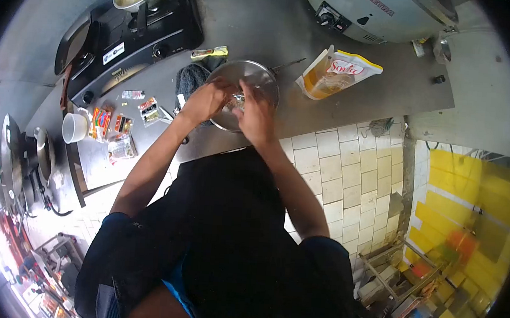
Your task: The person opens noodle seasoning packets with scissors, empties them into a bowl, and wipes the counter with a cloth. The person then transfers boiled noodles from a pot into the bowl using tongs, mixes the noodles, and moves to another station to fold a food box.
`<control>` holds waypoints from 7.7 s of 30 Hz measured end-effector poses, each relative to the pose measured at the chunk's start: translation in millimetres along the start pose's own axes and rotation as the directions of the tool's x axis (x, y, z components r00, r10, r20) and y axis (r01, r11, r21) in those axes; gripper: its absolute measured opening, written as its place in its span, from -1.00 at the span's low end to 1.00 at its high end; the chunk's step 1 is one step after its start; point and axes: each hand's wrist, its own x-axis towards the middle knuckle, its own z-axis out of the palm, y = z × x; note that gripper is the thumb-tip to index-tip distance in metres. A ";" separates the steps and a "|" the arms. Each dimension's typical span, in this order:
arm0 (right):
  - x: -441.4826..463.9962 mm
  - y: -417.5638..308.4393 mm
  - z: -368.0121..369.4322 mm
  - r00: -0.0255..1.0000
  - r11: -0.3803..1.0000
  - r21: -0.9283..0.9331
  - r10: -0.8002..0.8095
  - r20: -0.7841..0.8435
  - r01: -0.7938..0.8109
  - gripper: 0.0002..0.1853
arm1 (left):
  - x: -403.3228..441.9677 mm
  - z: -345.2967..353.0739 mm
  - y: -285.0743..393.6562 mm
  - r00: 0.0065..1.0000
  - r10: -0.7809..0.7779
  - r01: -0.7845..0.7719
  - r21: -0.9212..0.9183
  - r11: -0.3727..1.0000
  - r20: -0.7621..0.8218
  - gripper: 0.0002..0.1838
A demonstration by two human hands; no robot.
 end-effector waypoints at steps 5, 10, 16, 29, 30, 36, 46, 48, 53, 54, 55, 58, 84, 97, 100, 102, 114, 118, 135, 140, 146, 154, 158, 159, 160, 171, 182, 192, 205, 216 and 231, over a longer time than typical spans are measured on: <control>7.3 29.3 -1.3 0.933 0.990 0.055 0.103 0.345 -0.130 -0.67 | 6.2 0.0 7.7 0.990 -0.142 0.141 -0.022 0.990 -0.012 -0.72; 13.8 39.2 6.6 0.985 0.993 0.111 -0.056 0.162 0.038 -0.71 | 11.3 2.4 3.3 0.986 -0.163 0.161 0.069 0.985 0.027 -0.70; 21.6 45.6 7.9 0.983 0.981 0.191 -0.061 0.172 0.028 -0.74 | 6.4 10.2 -2.7 0.986 -0.122 0.121 -0.016 0.992 -0.116 -0.72; 21.7 42.2 12.7 0.994 0.960 0.270 -0.097 0.059 0.077 -0.60 | 3.9 11.9 -7.7 0.985 -0.112 0.103 -0.072 0.992 -0.131 -0.73; 21.1 45.5 12.8 0.994 0.960 0.271 -0.096 0.060 0.077 -0.60 | 2.9 11.8 -8.5 0.990 -0.110 0.107 -0.040 0.993 -0.088 -0.73; 18.5 46.4 12.8 0.995 0.949 0.315 -0.033 0.099 0.001 -0.60 | 4.3 14.5 -8.1 0.977 -0.138 0.122 -0.100 0.987 -0.164 -0.73; 19.8 41.4 10.0 0.991 0.963 0.266 0.004 0.137 -0.040 -0.69 | -1.0 21.5 -11.6 0.980 -0.170 0.152 -0.163 0.975 -0.106 -0.75; 14.6 56.1 18.1 0.991 0.966 0.257 -0.006 0.136 -0.030 -0.77 | -2.2 17.8 -5.1 0.968 -0.239 0.231 -0.112 0.967 -0.069 -0.81; 20.6 41.3 14.2 0.985 0.988 0.155 -0.024 0.173 -0.004 -0.73 | -0.4 32.4 -8.7 0.948 -0.218 0.197 -0.110 0.974 -0.232 -0.82; 23.6 29.7 12.7 0.990 0.949 0.315 -0.022 0.138 -0.023 -0.66 | -2.4 35.8 -11.9 0.962 -0.237 0.227 -0.086 0.970 -0.138 -0.83; 22.1 36.3 14.2 0.989 0.950 0.313 -0.030 0.142 -0.017 -0.66 | -3.2 33.8 -10.7 0.959 -0.242 0.231 -0.089 0.969 -0.146 -0.83; 16.7 63.3 18.7 0.961 0.955 0.258 0.078 0.266 -0.149 -0.62 | -4.4 28.5 -8.1 0.954 -0.235 0.226 -0.072 0.972 -0.186 -0.81; 28.2 54.8 7.2 0.974 0.992 0.128 -0.012 0.227 -0.017 -0.73 | 8.7 34.5 -13.0 0.944 -0.247 0.142 -0.408 0.902 -0.218 -0.69; 25.3 26.8 9.4 0.971 0.997 0.073 -0.014 0.240 -0.004 -0.76 | -5.6 30.3 -3.1 0.938 -0.295 0.277 -0.120 0.953 -0.182 -0.76; 16.7 23.6 15.8 0.977 0.995 0.077 0.053 0.207 -0.070 -0.80 | -13.8 29.8 -6.6 0.941 -0.219 0.196 -0.112 0.974 -0.259 -0.68; 14.6 19.6 21.0 0.990 0.989 0.120 0.076 0.122 -0.091 -0.80 | -47.6 -20.1 10.6 0.917 -0.251 0.243 -0.064 0.968 -0.309 -0.59; -1.4 41.8 41.0 0.750 0.580 0.574 0.654 0.093 -0.578 -0.80 | -357.2 -117.8 -72.2 0.509 -0.857 0.848 0.218 0.483 -0.083 0.06; -0.2 34.9 37.0 0.841 0.776 0.400 0.541 -0.026 -0.487 -0.79 | -395.1 -95.4 -114.6 0.271 -0.956 0.826 -0.481 0.293 -0.117 -0.39; -15.3 45.4 10.3 0.622 0.491 0.601 0.783 0.012 -0.631 -0.76 | -404.1 -120.0 -105.7 0.676 -0.694 0.683 -0.142 0.716 -0.248 -0.40; -10.4 42.0 8.9 0.615 0.460 0.639 0.788 0.024 -0.616 -0.79 | -328.0 -103.9 -68.9 0.512 -0.797 0.852 0.073 0.518 -0.320 -0.39; 2.2 43.0 -4.3 0.605 0.407 0.698 0.794 0.049 -0.590 -0.77 | -357.8 -78.7 -83.9 0.415 -0.804 0.903 0.083 0.422 -0.426 -0.58; 27.3 -145.9 84.9 0.815 0.314 0.753 0.187 0.548 -0.578 -0.81 | -346.4 -133.7 -68.7 0.208 -0.812 0.828 -0.344 0.443 -0.546 -0.81; 9.1 -262.5 165.5 0.724 0.486 0.679 -0.129 0.678 -0.550 -0.80 | -335.3 -127.2 -67.5 0.233 -0.815 0.776 -0.404 0.484 -0.530 -0.83; 0.1 -271.9 190.4 0.726 0.516 0.723 -0.251 0.640 -0.459 -0.78 | -334.1 -126.0 -68.1 0.225 -0.831 0.748 -0.457 0.482 -0.509 -0.83; -7.0 -274.8 209.7 0.779 0.714 0.673 -0.305 0.548 -0.194 -0.76 | -334.3 -126.3 -67.3 0.229 -0.827 0.694 -0.509 0.508 -0.513 -0.85; -16.3 -311.5 256.9 0.551 0.600 0.532 -0.789 0.271 0.597 -0.94 | -352.8 -111.8 -59.5 0.137 -0.884 0.624 -0.654 0.427 -0.446 -0.82; 11.0 -306.5 244.0 0.176 0.815 0.474 -0.548 0.818 0.332 -0.56 | -355.7 -111.4 -59.4 0.090 -0.874 0.687 -0.606 0.401 -0.477 -0.62; 37.8 -312.0 385.3 0.751 0.963 0.158 -0.269 0.603 0.218 -0.12 | -400.8 -130.0 -68.8 -0.098 -0.872 0.710 -0.647 0.277 -0.481 -0.65; -17.4 -321.1 318.0 0.471 0.762 0.646 -0.584 0.661 0.039 -0.61 | -409.1 -121.8 -88.4 -0.023 -0.881 0.626 -0.694 0.356 -0.472 -0.85; -39.2 -324.6 337.2 0.584 0.889 0.434 -0.276 0.764 -0.147 -0.45 | -391.9 -132.8 -78.1 0.062 -0.829 0.719 -0.551 0.423 -0.556 -0.85; -16.1 -328.6 318.9 0.715 0.778 0.549 -0.568 0.408 0.305 -0.71 | -373.8 -135.9 -80.0 -0.235 -0.928 0.295 -0.931 0.217 -0.290 -0.80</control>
